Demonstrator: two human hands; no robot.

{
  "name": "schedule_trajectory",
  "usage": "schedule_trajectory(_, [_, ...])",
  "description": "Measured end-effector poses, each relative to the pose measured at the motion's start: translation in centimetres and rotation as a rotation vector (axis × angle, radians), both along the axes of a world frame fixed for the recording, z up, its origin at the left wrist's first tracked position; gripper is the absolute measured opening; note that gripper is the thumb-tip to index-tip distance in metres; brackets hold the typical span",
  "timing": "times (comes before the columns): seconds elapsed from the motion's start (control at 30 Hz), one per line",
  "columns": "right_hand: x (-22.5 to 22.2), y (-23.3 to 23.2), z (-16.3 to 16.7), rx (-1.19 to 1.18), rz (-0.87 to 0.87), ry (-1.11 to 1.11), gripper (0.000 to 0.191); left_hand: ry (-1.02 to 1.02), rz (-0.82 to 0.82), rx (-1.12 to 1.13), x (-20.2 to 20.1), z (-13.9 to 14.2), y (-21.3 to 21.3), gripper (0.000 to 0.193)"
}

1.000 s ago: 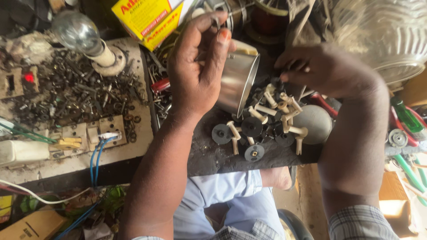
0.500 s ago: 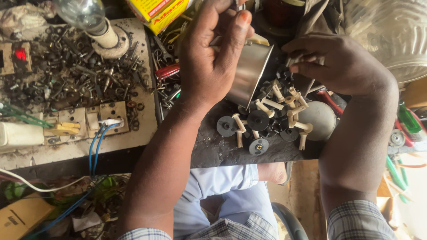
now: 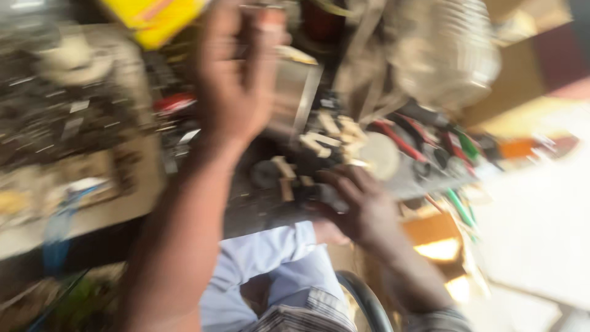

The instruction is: The person assembles small plastic and metal components by hand, fitting them together and placing them into a clear plastic jar. The person handles multiple small parts, including white plastic stems and black circular pieces, and organizes them into the jar.

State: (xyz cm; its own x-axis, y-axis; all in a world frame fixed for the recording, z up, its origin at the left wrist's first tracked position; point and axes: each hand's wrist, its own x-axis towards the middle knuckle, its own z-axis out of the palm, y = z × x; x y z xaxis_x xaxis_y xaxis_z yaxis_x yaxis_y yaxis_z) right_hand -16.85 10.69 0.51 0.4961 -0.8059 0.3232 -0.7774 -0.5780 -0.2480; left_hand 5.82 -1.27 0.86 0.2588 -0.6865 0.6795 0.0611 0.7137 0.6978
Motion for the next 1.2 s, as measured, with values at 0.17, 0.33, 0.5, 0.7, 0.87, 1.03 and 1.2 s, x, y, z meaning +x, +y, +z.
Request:
schedule_trajectory(0.17, [-0.5,1.9,-2.6,-0.028,-0.047,-0.173,0.049,-0.046,-0.027,0.057,0.7,0.8,0.7,0.023])
schedule_trajectory(0.33, [-0.9,2.5,-3.5,-0.057,0.040,-0.227,0.036,-0.111,-0.004,0.020,0.7,1.1,1.0,0.027])
schedule_trajectory(0.5, [-1.8,1.3,-2.4,0.030,0.172,-0.494,0.028,-0.144,0.018,0.028,0.5,1.2,0.9,0.026])
schedule_trajectory(0.7, [-2.5,-3.6,1.0,-0.116,0.199,-0.868,0.024,-0.265,0.082,0.010,-0.3,0.4,0.5,0.021])
schedule_trajectory(0.87, [-0.2,-10.3,5.0,0.052,0.262,-1.130,0.027,-0.353,0.164,-0.007,-0.3,0.1,0.3,0.018])
schedule_trajectory(1.03, [2.2,-15.9,5.6,0.078,0.279,-1.101,0.028,-0.300,0.111,0.013,0.4,0.3,0.1,0.032])
schedule_trajectory(1.2, [1.6,-15.7,3.3,0.269,0.317,-1.217,0.031,-0.345,0.027,0.032,-0.1,0.5,0.4,0.052])
